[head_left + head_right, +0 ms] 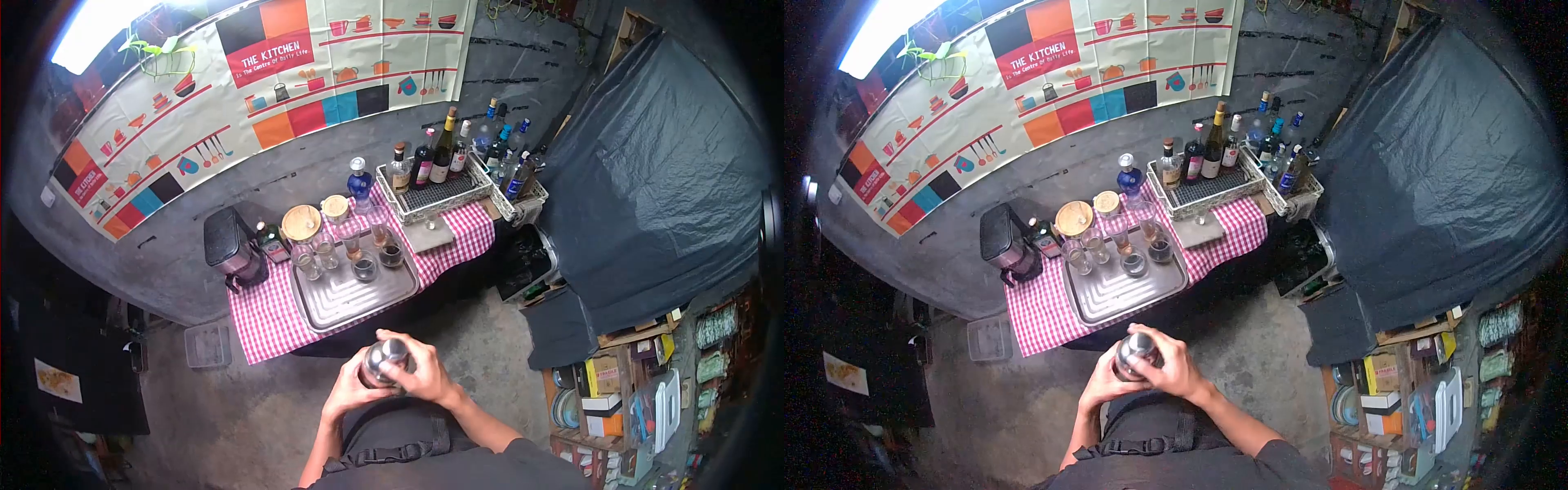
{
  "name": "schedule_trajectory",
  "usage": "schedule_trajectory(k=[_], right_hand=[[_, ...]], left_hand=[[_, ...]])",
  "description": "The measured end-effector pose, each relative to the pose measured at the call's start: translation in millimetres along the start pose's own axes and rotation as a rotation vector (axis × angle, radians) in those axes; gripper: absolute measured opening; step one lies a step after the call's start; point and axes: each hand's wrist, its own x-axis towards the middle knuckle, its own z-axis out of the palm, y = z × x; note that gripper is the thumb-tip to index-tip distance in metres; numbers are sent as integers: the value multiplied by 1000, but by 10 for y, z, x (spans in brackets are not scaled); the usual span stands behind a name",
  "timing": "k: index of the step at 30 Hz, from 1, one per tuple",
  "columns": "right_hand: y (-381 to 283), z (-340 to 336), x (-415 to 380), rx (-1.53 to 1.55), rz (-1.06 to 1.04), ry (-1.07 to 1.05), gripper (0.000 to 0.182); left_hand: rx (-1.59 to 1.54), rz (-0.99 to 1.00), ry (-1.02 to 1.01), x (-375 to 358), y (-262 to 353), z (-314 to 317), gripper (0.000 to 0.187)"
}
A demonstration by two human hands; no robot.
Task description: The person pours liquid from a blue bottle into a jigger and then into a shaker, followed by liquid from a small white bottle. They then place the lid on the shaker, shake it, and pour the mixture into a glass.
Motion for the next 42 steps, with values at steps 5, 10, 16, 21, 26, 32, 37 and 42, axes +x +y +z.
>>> schedule_trajectory(k=[5, 10, 16, 21, 26, 32, 37, 42], right_hand=[[41, -120, -190, 74, -66, -66, 53], [-16, -80, -73, -59, -205, -87, 53], [21, -10, -129, 43, -138, -26, 55], [-41, 310, 140, -40, -244, -82, 54], [-60, 659, 226, 108, 27, 88, 52], [-245, 1109, 391, -176, -254, 30, 53], [-208, 1376, 343, 132, 106, 214, 51], [-362, 1509, 383, -158, -217, 122, 55]], left_hand=[[264, 96, 95, -26, 72, 52, 78], [-119, 13, 18, -42, 25, 202, 75], [170, 113, 74, 32, -18, -139, 78], [-139, 60, -147, 17, -3, -384, 74], [179, 51, -18, -9, 192, -906, 77], [-172, 7, -275, -35, 105, -1307, 80], [186, 40, -192, -43, 190, -1628, 79], [-192, -34, -260, -109, 66, -1658, 81]])
